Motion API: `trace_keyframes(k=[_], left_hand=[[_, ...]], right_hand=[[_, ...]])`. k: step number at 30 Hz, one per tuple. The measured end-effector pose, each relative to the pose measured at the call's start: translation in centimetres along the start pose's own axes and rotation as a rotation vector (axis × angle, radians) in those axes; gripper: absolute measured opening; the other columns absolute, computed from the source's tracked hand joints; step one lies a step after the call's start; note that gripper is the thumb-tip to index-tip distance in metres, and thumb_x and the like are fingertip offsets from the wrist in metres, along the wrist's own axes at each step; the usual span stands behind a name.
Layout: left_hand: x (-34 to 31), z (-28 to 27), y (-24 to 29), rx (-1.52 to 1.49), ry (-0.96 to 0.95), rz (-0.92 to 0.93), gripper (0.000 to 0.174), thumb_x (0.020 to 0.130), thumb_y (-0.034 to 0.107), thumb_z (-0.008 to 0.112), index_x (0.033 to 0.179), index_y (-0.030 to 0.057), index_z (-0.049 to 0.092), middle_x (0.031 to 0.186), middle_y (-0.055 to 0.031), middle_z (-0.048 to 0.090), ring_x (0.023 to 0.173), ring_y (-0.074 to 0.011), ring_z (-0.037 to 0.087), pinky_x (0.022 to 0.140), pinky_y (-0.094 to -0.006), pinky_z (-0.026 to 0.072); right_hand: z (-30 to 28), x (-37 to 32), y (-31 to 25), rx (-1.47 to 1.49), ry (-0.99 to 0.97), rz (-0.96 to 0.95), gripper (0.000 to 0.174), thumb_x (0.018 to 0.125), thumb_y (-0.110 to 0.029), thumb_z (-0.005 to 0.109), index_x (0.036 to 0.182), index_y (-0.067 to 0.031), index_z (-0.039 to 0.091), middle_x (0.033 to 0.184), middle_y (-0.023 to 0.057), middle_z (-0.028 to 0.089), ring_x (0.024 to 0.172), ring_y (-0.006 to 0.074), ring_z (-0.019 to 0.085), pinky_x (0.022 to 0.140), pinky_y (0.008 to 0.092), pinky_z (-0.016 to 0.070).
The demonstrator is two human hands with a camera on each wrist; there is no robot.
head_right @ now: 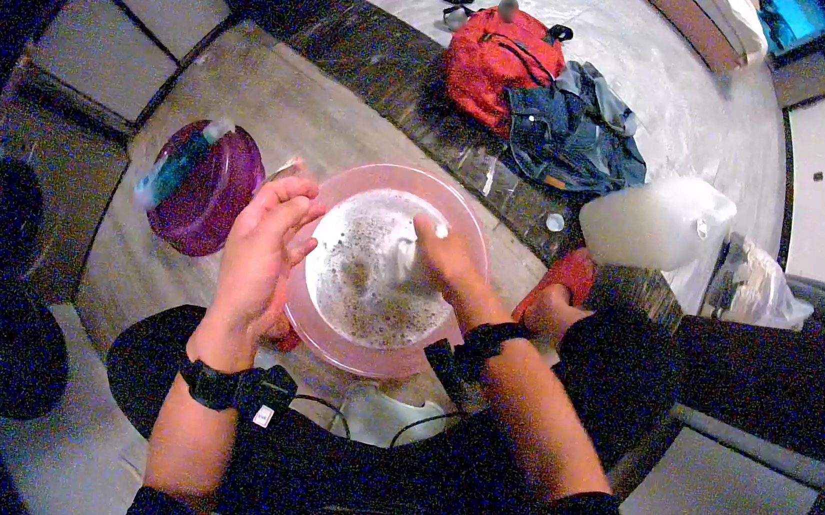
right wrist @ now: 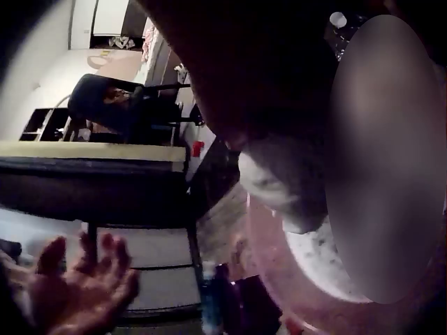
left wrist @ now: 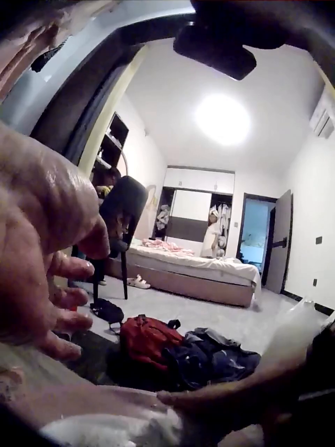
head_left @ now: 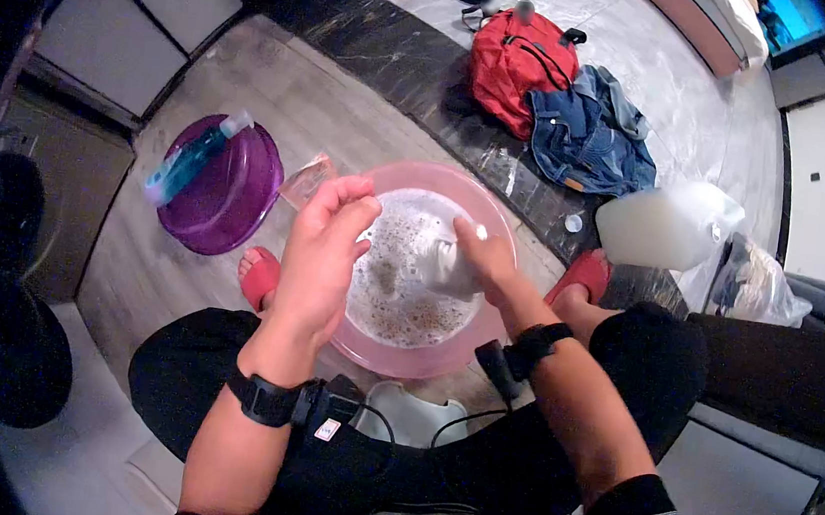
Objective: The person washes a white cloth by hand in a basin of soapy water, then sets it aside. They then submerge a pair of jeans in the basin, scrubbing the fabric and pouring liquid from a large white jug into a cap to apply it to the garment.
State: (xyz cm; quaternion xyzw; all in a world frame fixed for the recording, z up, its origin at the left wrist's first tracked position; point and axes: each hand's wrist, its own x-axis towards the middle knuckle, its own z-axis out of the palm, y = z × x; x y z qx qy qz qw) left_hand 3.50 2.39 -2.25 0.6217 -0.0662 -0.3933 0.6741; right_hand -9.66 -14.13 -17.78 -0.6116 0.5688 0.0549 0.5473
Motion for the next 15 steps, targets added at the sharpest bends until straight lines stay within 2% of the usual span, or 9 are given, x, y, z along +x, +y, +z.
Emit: trace_keyframes(k=[1,4,7,8,11,12,14,15], left_hand=[[0.0,-0.3,0.0,-0.004,-0.008,0.009,0.029,0.09,0.024,0.059,0.113,0.0079,0.055,0.106,0.0018,0.056,0.095,-0.0085,0.051,0.081,-0.0265,0.0386],[-0.4,-0.9,0.8,-0.015,-0.008,0.025,0.028,0.09,0.021,0.058,0.113,0.0063,0.054,0.105,0.001,0.055,0.095,-0.0076,0.05,0.082,-0.0259,0.0392],[-0.9,-0.9,1.7,-0.089,-0.012,0.076,0.026,0.09,0.016,0.058,0.112,0.0028,0.053,0.104,-0.001,0.056,0.093,-0.0063,0.05,0.082,-0.0242,0.0404],[-1.0,-0.9,1.8,-0.122,-0.023,0.097,0.026,0.09,0.015,0.058,0.112,0.0016,0.053,0.104,-0.0018,0.056,0.092,-0.0059,0.049,0.081,-0.0235,0.0408],[-1.4,-1.0,2.0,-0.09,-0.044,0.052,0.026,0.088,0.016,0.058,0.112,0.0062,0.055,0.109,-0.0025,0.056,0.103,-0.0141,0.055,0.085,-0.0286,0.0414],[-1.5,-1.0,2.0,-0.099,-0.046,0.039,0.027,0.088,0.016,0.058,0.112,0.0053,0.055,0.109,-0.0026,0.056,0.103,-0.014,0.055,0.085,-0.0277,0.0414],[-1.5,-1.0,2.2,-0.112,-0.052,0.017,0.028,0.087,0.015,0.058,0.113,0.0036,0.055,0.109,-0.0027,0.056,0.103,-0.0138,0.055,0.084,-0.0259,0.0414],[-1.4,-1.1,2.1,-0.126,-0.066,0.024,0.026,0.089,0.013,0.057,0.113,0.0026,0.053,0.105,-0.0025,0.056,0.097,-0.0102,0.053,0.081,-0.0236,0.0416]], right_hand=[[0.6,0.7,0.9,-0.073,0.042,-0.025,0.067,0.087,-0.053,0.058,0.114,0.0083,0.058,0.11,0.0201,0.063,0.094,0.0269,0.063,0.077,0.0393,0.0496],[3.1,1.8,3.8,-0.266,0.226,-0.276,0.057,0.083,-0.045,0.064,0.109,0.0058,0.061,0.103,0.0228,0.064,0.095,0.0341,0.062,0.078,0.0401,0.0497],[4.7,1.3,7.2,-0.57,0.201,-0.575,0.052,0.078,-0.04,0.068,0.104,0.0039,0.061,0.096,0.024,0.063,0.096,0.0391,0.061,0.082,0.0409,0.0485],[4.9,1.8,8.3,-0.74,-0.016,-0.52,0.043,0.077,-0.03,0.069,0.111,-0.004,0.061,0.112,0.0209,0.058,0.109,0.0378,0.054,0.091,0.0437,0.0457],[6.6,0.7,10.9,-1.018,-0.043,-0.509,0.041,0.081,-0.021,0.065,0.121,-0.0155,0.057,0.137,0.0164,0.041,0.124,0.0374,0.042,0.097,0.0486,0.0419],[6.8,0.5,11.0,-1.114,-0.115,-0.428,0.045,0.084,-0.017,0.059,0.128,-0.0257,0.052,0.147,0.011,0.027,0.13,0.0395,0.032,0.099,0.0519,0.0396],[7.4,0.2,10.8,-1.2,-0.157,-0.392,0.043,0.085,-0.018,0.056,0.127,-0.0254,0.053,0.145,0.0114,0.028,0.128,0.0407,0.035,0.098,0.0516,0.041],[7.6,0.4,11.2,-1.24,-0.178,-0.374,0.042,0.085,-0.018,0.055,0.127,-0.0252,0.054,0.145,0.0116,0.029,0.126,0.0412,0.037,0.097,0.0515,0.0417]])
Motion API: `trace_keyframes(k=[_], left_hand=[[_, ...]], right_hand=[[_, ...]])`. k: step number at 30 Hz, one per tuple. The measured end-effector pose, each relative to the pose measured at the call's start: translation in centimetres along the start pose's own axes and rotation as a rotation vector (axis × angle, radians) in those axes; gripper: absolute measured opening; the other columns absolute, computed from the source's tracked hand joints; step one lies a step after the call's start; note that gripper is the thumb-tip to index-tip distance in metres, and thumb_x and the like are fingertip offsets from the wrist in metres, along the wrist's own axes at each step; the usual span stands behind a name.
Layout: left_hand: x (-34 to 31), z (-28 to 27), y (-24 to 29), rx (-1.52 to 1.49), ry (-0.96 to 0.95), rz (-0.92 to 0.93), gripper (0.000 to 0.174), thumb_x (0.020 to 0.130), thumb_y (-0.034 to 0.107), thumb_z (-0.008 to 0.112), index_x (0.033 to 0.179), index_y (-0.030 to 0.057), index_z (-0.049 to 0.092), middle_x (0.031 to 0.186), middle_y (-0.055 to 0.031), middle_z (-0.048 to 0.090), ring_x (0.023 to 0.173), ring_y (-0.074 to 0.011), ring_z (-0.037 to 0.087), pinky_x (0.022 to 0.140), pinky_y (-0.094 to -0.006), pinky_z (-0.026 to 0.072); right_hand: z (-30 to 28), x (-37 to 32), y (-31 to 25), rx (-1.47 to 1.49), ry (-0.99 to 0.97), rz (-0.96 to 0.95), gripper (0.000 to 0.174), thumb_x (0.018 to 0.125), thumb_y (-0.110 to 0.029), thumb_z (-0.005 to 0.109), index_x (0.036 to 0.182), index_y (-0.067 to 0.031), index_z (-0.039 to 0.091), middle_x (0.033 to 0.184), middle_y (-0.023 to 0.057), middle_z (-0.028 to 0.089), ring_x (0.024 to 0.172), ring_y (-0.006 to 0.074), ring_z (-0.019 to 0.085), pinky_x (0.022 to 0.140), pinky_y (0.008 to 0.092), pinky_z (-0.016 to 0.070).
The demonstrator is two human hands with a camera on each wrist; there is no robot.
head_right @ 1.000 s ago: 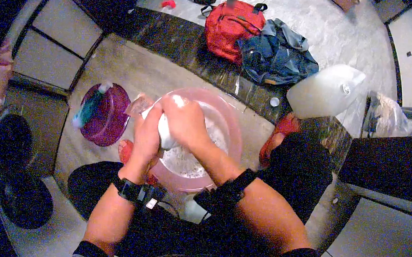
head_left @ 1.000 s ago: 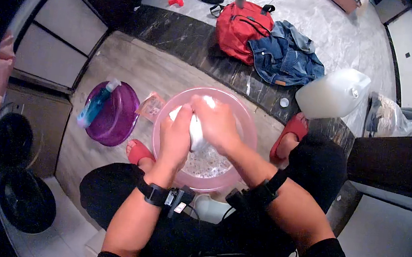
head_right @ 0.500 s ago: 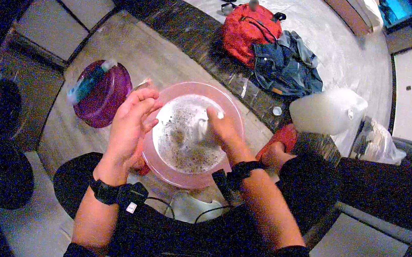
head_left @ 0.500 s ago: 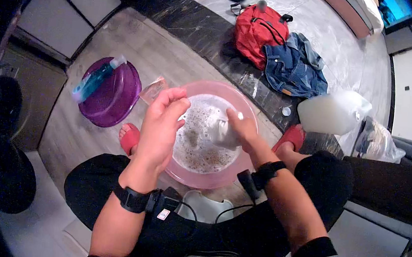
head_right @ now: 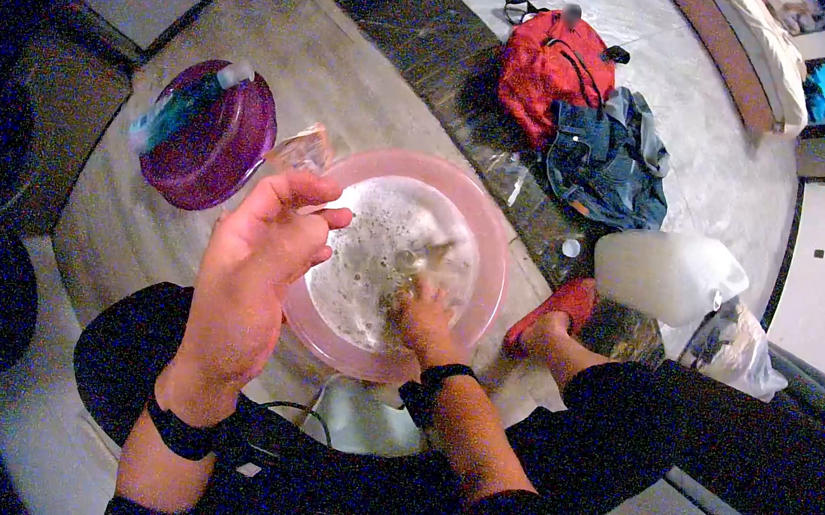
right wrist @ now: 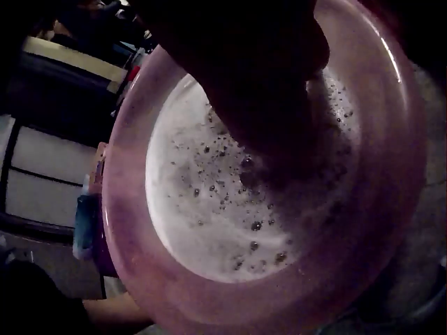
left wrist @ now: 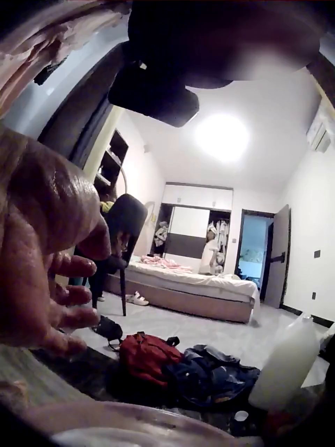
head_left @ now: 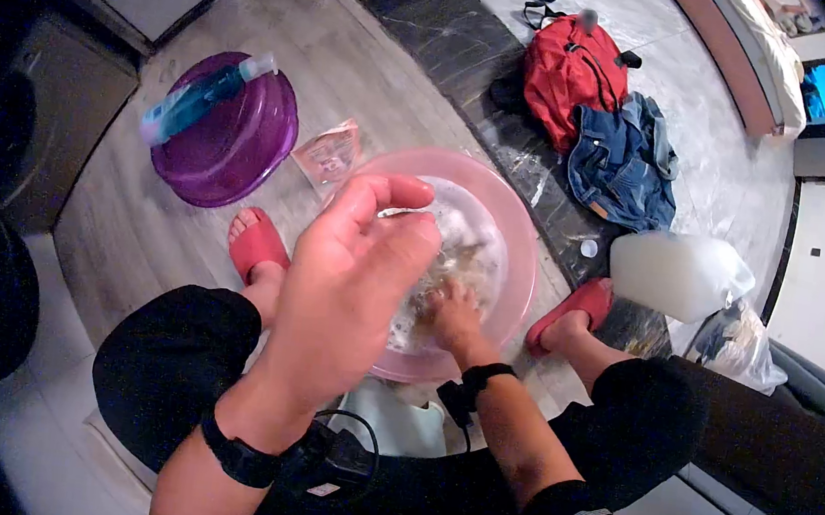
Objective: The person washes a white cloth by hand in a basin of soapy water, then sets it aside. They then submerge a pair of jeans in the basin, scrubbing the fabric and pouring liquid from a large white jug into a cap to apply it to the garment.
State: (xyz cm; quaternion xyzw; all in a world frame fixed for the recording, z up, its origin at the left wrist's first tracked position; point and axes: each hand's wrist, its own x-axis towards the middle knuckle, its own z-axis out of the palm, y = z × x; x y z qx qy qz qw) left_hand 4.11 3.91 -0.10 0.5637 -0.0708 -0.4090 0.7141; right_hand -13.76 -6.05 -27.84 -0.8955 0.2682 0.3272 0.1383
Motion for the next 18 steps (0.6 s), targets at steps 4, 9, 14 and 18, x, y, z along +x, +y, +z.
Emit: trace_keyframes(k=[4,9,14,18], left_hand=[[0.3,0.2,-0.1,-0.029,-0.043,0.0,0.022,0.093,0.011,0.055,0.112,0.0008,0.049,0.095,-0.0011,0.057,0.085,-0.0027,0.05,0.074,-0.0187,0.0417],[0.5,0.4,-0.1,-0.023,-0.054,-0.009,0.022,0.092,0.01,0.055,0.111,0.0008,0.049,0.088,0.0007,0.056,0.079,-0.0021,0.049,0.069,-0.0185,0.0412],[0.7,0.0,-0.8,0.031,-0.021,0.036,0.022,0.09,0.011,0.057,0.108,0.0005,0.053,0.083,0.0021,0.055,0.075,-0.0018,0.049,0.066,-0.0185,0.0408],[0.7,-0.7,-1.1,0.135,-0.029,0.024,0.026,0.091,0.022,0.056,0.111,0.0057,0.056,0.106,-0.0009,0.058,0.101,-0.0109,0.056,0.085,-0.0261,0.0416]], right_hand=[[3.0,1.9,1.1,-0.01,-0.042,-0.028,0.035,0.084,-0.013,0.053,0.117,-0.0223,0.062,0.141,0.0146,0.03,0.118,0.0408,0.044,0.094,0.0494,0.0445],[2.2,0.9,0.3,-0.223,0.032,-0.112,0.026,0.084,-0.015,0.051,0.103,-0.0137,0.069,0.134,0.0184,0.04,0.111,0.0366,0.05,0.085,0.0453,0.0477],[8.2,4.6,1.8,-0.026,0.183,-0.165,0.024,0.079,-0.018,0.056,0.097,-0.0099,0.069,0.107,0.0113,0.063,0.087,0.0287,0.059,0.077,0.0408,0.0481],[0.9,2.5,1.9,0.531,-0.069,-0.488,0.024,0.071,-0.013,0.063,0.094,-0.0067,0.067,0.085,0.0059,0.067,0.073,0.0231,0.06,0.072,0.0381,0.0489]])
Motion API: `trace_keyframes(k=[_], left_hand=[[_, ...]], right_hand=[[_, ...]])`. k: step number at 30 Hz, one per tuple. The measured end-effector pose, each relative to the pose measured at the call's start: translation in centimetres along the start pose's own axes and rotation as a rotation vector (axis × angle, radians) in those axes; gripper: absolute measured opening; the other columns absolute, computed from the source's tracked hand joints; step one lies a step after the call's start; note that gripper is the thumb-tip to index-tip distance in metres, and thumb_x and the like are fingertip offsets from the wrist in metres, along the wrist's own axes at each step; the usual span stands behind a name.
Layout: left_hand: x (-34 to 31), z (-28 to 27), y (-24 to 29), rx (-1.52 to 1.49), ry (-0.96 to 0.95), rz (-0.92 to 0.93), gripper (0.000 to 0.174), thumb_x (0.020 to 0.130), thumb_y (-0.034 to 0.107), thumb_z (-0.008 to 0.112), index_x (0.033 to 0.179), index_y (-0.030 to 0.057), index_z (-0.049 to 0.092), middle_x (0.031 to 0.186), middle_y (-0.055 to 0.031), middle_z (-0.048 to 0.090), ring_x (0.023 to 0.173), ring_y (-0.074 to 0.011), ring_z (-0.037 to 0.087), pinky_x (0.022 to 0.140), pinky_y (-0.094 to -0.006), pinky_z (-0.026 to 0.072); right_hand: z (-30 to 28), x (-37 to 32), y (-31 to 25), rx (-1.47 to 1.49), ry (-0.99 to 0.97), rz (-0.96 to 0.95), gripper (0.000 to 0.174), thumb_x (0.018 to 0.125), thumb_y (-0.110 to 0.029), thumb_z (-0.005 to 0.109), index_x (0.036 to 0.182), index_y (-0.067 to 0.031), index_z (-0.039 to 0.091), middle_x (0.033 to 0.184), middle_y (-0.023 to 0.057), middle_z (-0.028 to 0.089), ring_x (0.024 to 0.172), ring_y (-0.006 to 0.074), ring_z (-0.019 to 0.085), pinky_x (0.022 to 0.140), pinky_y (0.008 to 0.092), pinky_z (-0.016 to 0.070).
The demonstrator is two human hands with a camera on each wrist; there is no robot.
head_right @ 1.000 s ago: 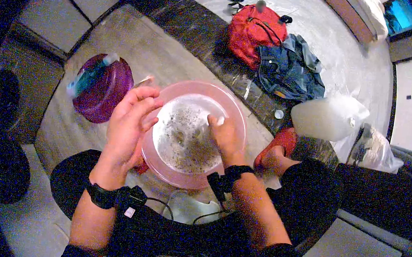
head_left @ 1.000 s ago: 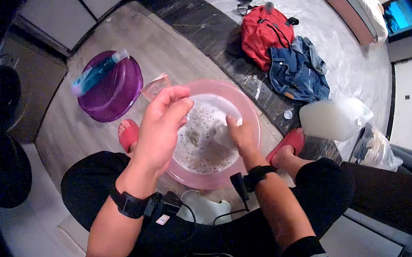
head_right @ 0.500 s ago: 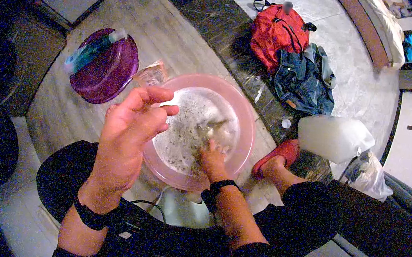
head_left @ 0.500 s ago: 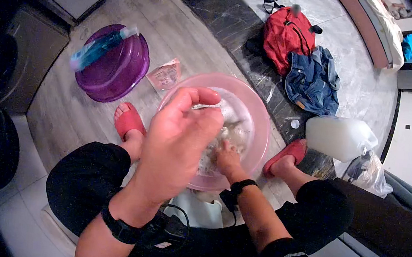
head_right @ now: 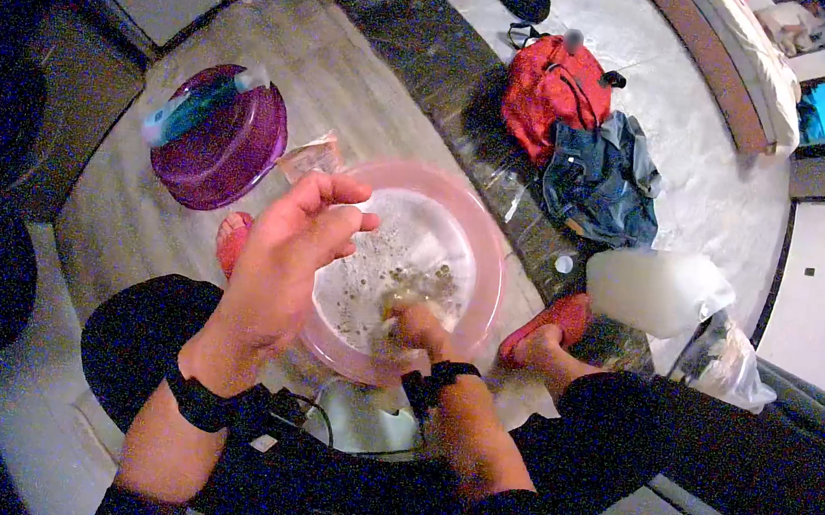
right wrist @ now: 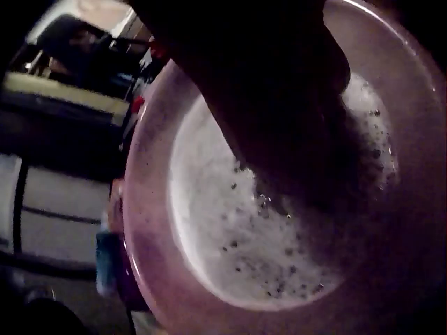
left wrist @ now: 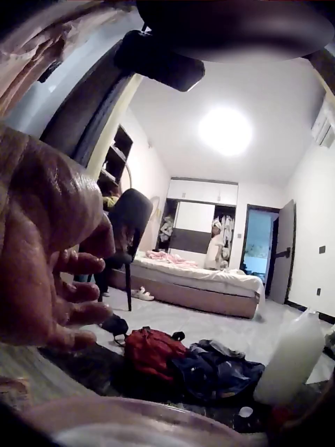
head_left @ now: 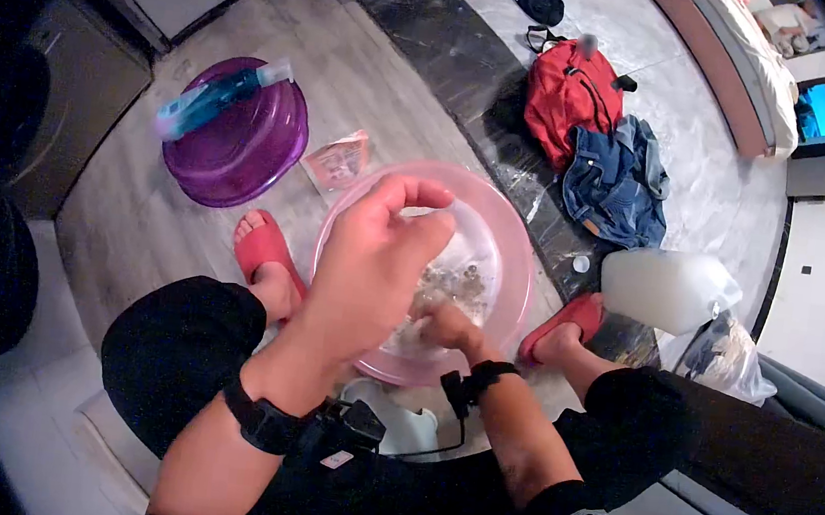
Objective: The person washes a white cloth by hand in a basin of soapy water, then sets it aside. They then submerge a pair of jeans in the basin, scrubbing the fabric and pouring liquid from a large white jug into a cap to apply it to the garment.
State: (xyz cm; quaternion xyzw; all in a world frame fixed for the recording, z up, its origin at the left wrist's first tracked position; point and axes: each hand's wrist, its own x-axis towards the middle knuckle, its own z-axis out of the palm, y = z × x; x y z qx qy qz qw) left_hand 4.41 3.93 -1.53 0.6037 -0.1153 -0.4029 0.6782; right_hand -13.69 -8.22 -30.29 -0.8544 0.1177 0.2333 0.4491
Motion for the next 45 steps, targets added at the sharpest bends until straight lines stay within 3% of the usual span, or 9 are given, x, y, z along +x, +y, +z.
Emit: trace_keyframes(k=[4,17,20,24,28,33,36,40,45], left_hand=[[0.0,-0.6,-0.1,-0.038,-0.005,0.027,0.024,0.091,0.024,0.057,0.11,0.0081,0.057,0.105,-0.0007,0.059,0.1,-0.0106,0.056,0.084,-0.0264,0.0415],[3.3,-0.2,-7.0,-0.071,0.308,0.051,0.035,0.093,0.03,0.05,0.112,0.0007,0.057,0.099,-0.0062,0.061,0.092,-0.0156,0.057,0.084,-0.0305,0.044],[3.0,0.3,-7.5,-0.502,-0.07,-0.308,0.043,0.095,0.042,0.046,0.114,0.0049,0.057,0.102,-0.0063,0.062,0.094,-0.019,0.06,0.086,-0.0348,0.0465],[1.9,1.8,-5.8,-0.68,-0.146,-0.476,0.047,0.093,0.052,0.046,0.11,0.0094,0.058,0.1,-0.0046,0.063,0.094,-0.0216,0.062,0.084,-0.0376,0.0492],[2.4,1.8,-6.4,-0.647,-0.108,-0.397,0.041,0.091,0.046,0.057,0.108,0.0092,0.058,0.099,-0.0049,0.063,0.092,-0.0197,0.063,0.081,-0.0358,0.0504],[3.2,2.4,-8.7,-0.503,0.06,-0.118,0.039,0.088,0.04,0.064,0.109,0.0077,0.057,0.097,-0.0054,0.063,0.088,-0.0171,0.062,0.078,-0.0326,0.0511],[2.4,3.2,-8.7,-0.49,0.105,-0.18,0.041,0.09,0.044,0.06,0.109,0.0075,0.057,0.097,-0.0051,0.062,0.084,-0.0167,0.062,0.075,-0.0319,0.0512],[1.3,3.7,-8.8,-0.516,-0.016,-0.441,0.05,0.092,0.055,0.05,0.111,0.0097,0.057,0.101,-0.0052,0.062,0.09,-0.0171,0.061,0.079,-0.0321,0.0491],[0.7,3.9,-9.1,-0.396,-0.017,-0.514,0.054,0.094,0.056,0.043,0.116,0.0086,0.058,0.112,-0.009,0.063,0.104,-0.0221,0.059,0.092,-0.0374,0.0459]], right_hand=[[-4.6,-1.5,-3.8,0.767,-0.095,0.456,0.025,0.075,-0.005,0.063,0.099,-0.0092,0.06,0.081,0.0036,0.064,0.074,0.0157,0.062,0.065,0.0304,0.0515],[-15.1,-8.8,-11.7,1.395,0.142,-0.098,0.019,0.084,-0.013,0.06,0.102,-0.0114,0.054,0.101,0.0062,0.06,0.092,0.0221,0.062,0.076,0.0388,0.0531],[-15.8,-10.3,-13.0,1.507,0.155,-0.285,0.012,0.087,-0.011,0.055,0.098,-0.0114,0.054,0.112,0.0087,0.057,0.103,0.0251,0.058,0.088,0.0455,0.0486],[-14.4,-11.6,-14.7,1.661,0.09,-0.262,0.01,0.089,-0.016,0.053,0.097,-0.0115,0.055,0.119,0.0124,0.056,0.112,0.0308,0.054,0.094,0.0478,0.0449],[-11.6,-10.2,-13.1,1.64,0.068,0.148,0.034,0.093,-0.034,0.047,0.12,-0.0154,0.055,0.126,0.0085,0.055,0.113,0.0326,0.054,0.095,0.0505,0.0415],[-11.9,-10.2,-18.1,1.647,0.424,0.287,0.059,0.095,-0.048,0.037,0.142,-0.0128,0.036,0.141,0.0084,0.043,0.124,0.0273,0.046,0.101,0.0452,0.0373],[-9.8,-7.7,-18.2,1.618,0.677,0.065,0.058,0.094,-0.045,0.039,0.141,-0.0108,0.037,0.138,0.0114,0.043,0.125,0.0286,0.043,0.103,0.0413,0.0348],[-7.9,-7.4,-19.8,0.443,1.138,-0.013,0.042,0.091,-0.027,0.056,0.126,-0.0043,0.05,0.121,0.0148,0.054,0.116,0.0313,0.05,0.102,0.0387,0.0364],[-8.1,-5.9,-19.5,0.505,1.138,0.013,0.029,0.088,-0.024,0.058,0.108,-0.002,0.059,0.108,0.0194,0.059,0.102,0.035,0.056,0.091,0.0409,0.0428]])
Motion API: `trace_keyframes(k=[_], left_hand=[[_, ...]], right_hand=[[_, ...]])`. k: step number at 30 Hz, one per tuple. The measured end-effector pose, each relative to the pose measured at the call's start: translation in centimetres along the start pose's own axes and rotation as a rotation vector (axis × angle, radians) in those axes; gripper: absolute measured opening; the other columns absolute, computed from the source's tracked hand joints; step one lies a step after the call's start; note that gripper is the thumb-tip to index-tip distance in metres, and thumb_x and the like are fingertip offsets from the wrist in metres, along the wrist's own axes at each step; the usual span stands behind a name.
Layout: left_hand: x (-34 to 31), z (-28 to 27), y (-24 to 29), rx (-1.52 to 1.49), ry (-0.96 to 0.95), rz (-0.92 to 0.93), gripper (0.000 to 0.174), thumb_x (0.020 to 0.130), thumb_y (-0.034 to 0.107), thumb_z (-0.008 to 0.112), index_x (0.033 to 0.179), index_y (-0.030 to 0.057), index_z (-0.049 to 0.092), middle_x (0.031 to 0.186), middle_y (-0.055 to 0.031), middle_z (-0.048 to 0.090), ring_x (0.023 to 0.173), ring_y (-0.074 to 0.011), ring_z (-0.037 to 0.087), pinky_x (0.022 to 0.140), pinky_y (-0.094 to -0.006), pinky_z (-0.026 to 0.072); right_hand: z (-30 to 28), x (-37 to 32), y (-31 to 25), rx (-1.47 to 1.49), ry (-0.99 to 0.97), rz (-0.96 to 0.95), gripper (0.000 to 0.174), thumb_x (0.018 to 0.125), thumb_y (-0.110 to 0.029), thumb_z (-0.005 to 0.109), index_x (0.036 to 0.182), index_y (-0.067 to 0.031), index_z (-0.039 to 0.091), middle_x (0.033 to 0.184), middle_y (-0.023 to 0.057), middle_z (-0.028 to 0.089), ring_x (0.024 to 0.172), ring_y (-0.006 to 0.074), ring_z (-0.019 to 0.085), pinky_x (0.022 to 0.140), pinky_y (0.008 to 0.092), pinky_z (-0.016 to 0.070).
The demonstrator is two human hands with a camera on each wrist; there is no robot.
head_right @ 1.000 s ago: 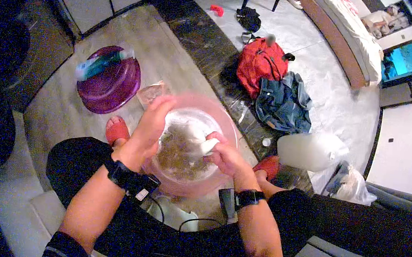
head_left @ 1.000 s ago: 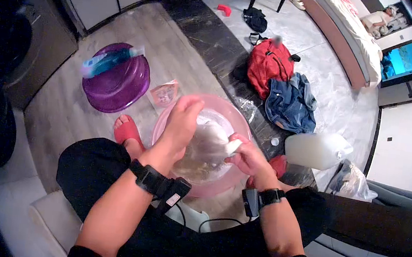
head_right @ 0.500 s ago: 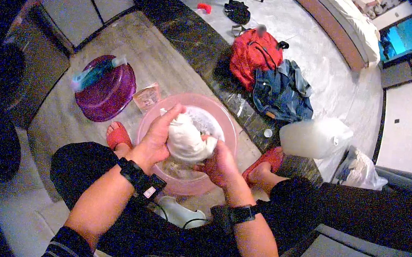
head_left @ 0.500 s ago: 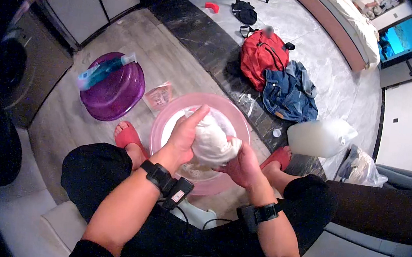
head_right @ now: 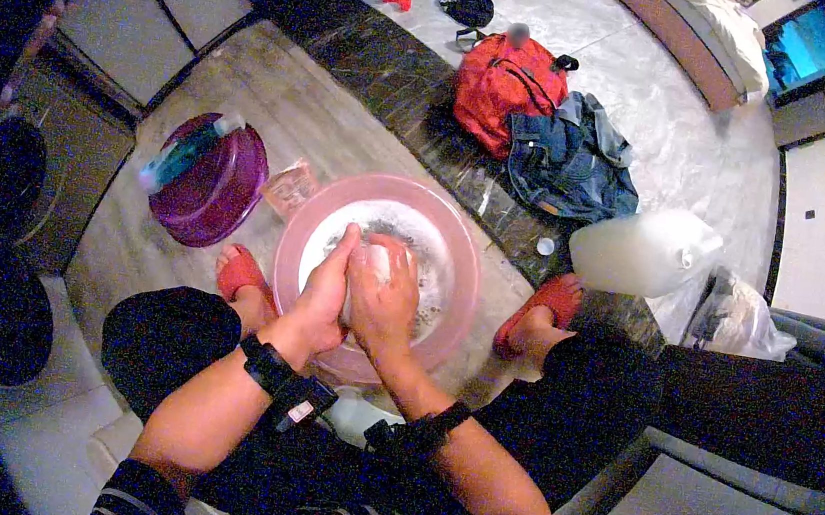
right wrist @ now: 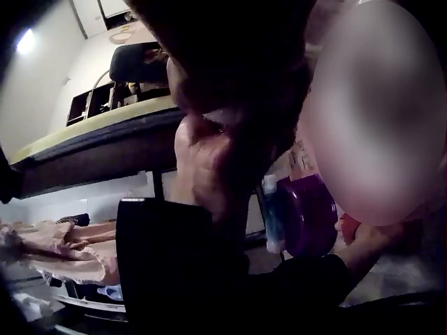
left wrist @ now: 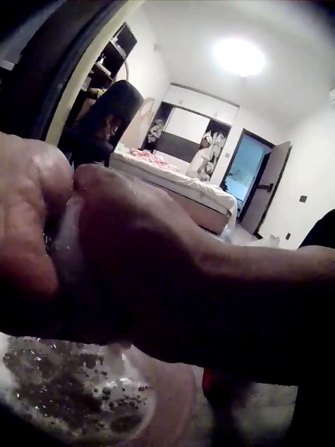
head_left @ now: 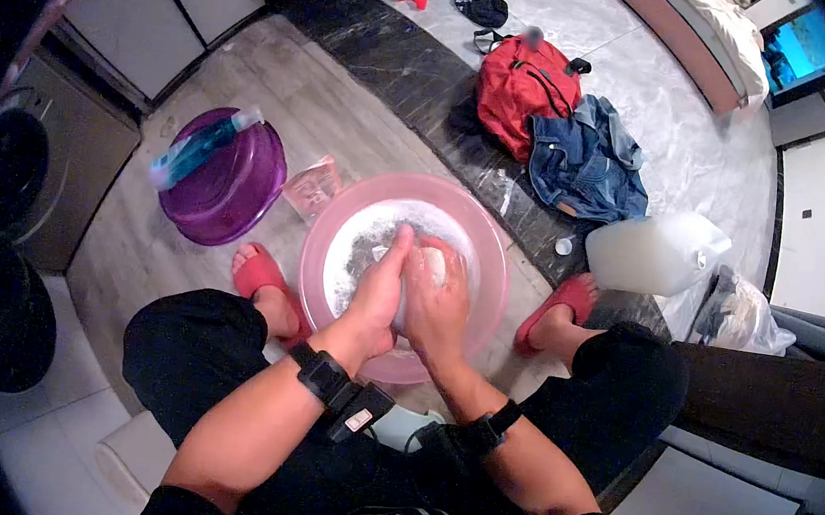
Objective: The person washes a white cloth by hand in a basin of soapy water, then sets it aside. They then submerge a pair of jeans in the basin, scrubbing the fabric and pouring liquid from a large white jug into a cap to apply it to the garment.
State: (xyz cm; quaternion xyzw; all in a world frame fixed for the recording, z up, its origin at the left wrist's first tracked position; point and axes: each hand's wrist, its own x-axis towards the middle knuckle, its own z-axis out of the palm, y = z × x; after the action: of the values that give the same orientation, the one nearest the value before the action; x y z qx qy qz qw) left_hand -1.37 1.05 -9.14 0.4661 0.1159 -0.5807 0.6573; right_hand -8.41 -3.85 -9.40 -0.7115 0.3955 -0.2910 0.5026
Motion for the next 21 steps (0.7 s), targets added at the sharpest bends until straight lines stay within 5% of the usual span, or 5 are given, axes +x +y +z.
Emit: trace_keyframes(k=[5,8,13,17,21], left_hand=[[0.9,-0.7,-0.6,0.071,0.095,0.037,0.053,0.095,0.051,0.046,0.12,0.0044,0.056,0.115,-0.0099,0.061,0.107,-0.0228,0.058,0.094,-0.0363,0.0438],[1.8,-1.0,-1.0,0.202,0.297,0.066,0.051,0.095,0.045,0.049,0.118,-0.0001,0.057,0.113,-0.0107,0.062,0.103,-0.0234,0.059,0.09,-0.0359,0.0451],[1.0,-0.6,-0.6,0.461,0.401,0.17,0.06,0.093,0.045,0.052,0.107,-0.0125,0.059,0.104,-0.0188,0.064,0.097,-0.0223,0.06,0.082,-0.0353,0.0468],[1.4,-1.0,-0.6,0.288,0.279,0.167,0.053,0.093,0.041,0.052,0.102,-0.0105,0.063,0.098,-0.0143,0.065,0.09,-0.02,0.062,0.077,-0.0328,0.0481],[2.3,-2.1,-0.1,0.26,0.195,0.233,0.05,0.092,0.035,0.055,0.113,-0.0103,0.057,0.103,-0.0131,0.064,0.092,-0.0175,0.061,0.079,-0.0298,0.0474]], right_hand=[[0.7,0.8,1.7,-0.126,-0.07,0.147,0.035,0.092,-0.029,0.055,0.107,0.0024,0.06,0.098,0.0183,0.065,0.092,0.0272,0.061,0.082,0.0368,0.0454],[1.1,1.3,1.1,0.05,-0.054,0.258,0.036,0.091,-0.033,0.053,0.095,0.0021,0.062,0.087,0.0226,0.064,0.082,0.0377,0.061,0.077,0.0434,0.0467],[0.9,1.6,0.6,0.137,-0.028,0.361,0.037,0.09,-0.034,0.053,0.091,0.0013,0.063,0.082,0.0195,0.066,0.076,0.0306,0.062,0.071,0.042,0.0471],[1.0,4.0,4.9,0.657,-0.109,0.855,0.038,0.092,-0.037,0.051,0.09,-0.0014,0.063,0.078,0.0104,0.064,0.071,0.0228,0.06,0.065,0.0365,0.0466],[0.4,5.5,5.1,0.704,-0.241,0.794,0.052,0.095,-0.051,0.045,0.099,-0.0021,0.062,0.084,0.0094,0.063,0.073,0.0207,0.059,0.067,0.034,0.0471]])
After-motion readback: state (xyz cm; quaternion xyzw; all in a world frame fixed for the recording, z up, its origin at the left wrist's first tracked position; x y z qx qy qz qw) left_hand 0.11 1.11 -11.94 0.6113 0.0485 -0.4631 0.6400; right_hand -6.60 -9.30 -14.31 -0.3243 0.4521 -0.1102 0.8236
